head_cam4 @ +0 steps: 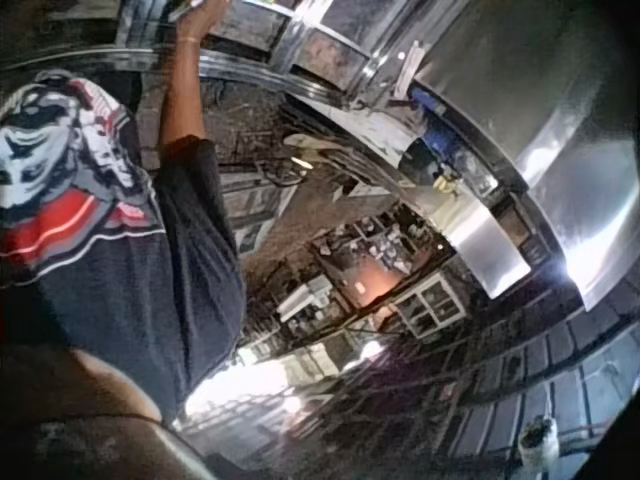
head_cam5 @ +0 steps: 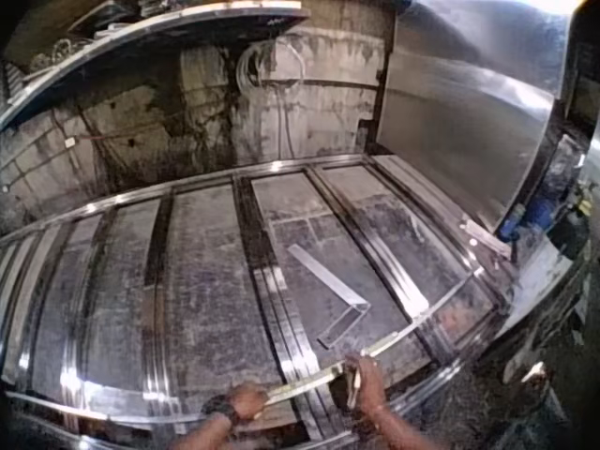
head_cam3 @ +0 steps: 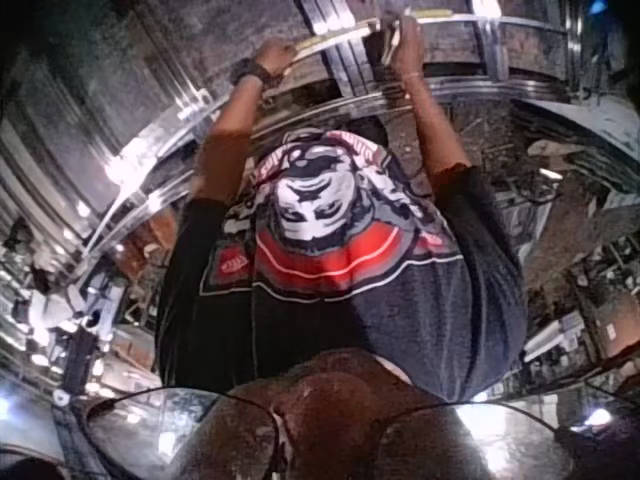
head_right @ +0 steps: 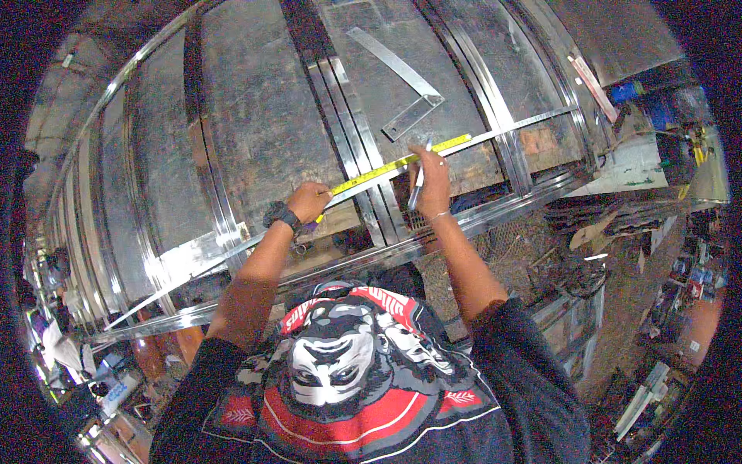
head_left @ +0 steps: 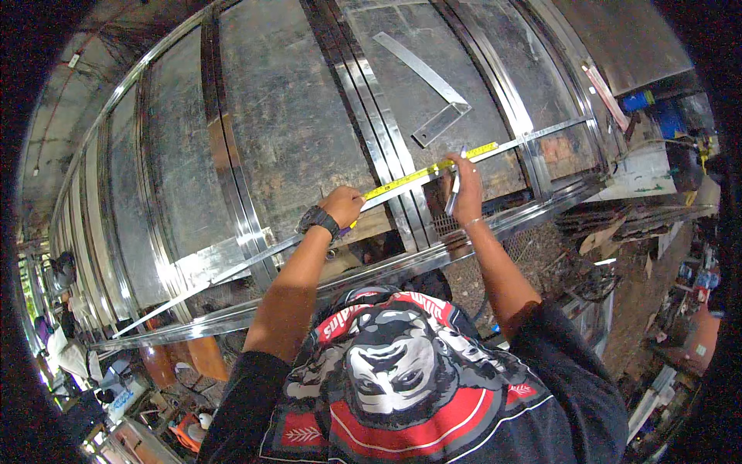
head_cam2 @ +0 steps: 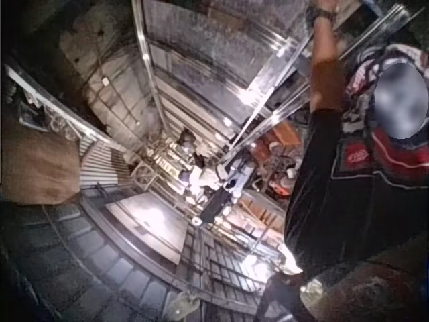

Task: The person measures a metal frame with a tape measure and marks it with a marker. They then use a square tool to draw straight lines on the frame.

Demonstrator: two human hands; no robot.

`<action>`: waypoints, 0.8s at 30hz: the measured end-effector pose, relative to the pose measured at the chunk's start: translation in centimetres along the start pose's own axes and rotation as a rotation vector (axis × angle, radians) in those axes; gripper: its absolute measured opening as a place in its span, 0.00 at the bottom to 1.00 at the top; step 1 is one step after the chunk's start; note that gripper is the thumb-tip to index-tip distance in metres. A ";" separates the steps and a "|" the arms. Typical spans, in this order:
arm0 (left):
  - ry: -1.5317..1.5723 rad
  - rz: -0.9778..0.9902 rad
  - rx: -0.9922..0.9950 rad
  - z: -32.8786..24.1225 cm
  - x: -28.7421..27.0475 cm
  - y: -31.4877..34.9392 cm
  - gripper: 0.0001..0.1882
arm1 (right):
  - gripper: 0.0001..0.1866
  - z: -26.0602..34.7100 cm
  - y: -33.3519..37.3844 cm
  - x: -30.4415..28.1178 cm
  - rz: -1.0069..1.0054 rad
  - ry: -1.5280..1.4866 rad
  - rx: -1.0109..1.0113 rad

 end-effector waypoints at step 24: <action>0.038 -0.118 0.050 -0.9 -1.0 2.1 0.16 | 0.15 -1.7 8.9 -4.6 0.033 -0.074 0.146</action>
Point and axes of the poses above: each hand's wrist, its own y-axis away from the middle knuckle, its own x-axis out of the palm, z = x × y, the point moved 6 cm from there along -y, towards the middle knuckle, and after that the axes turned 6 degrees about -x, right-handed, at the moved point
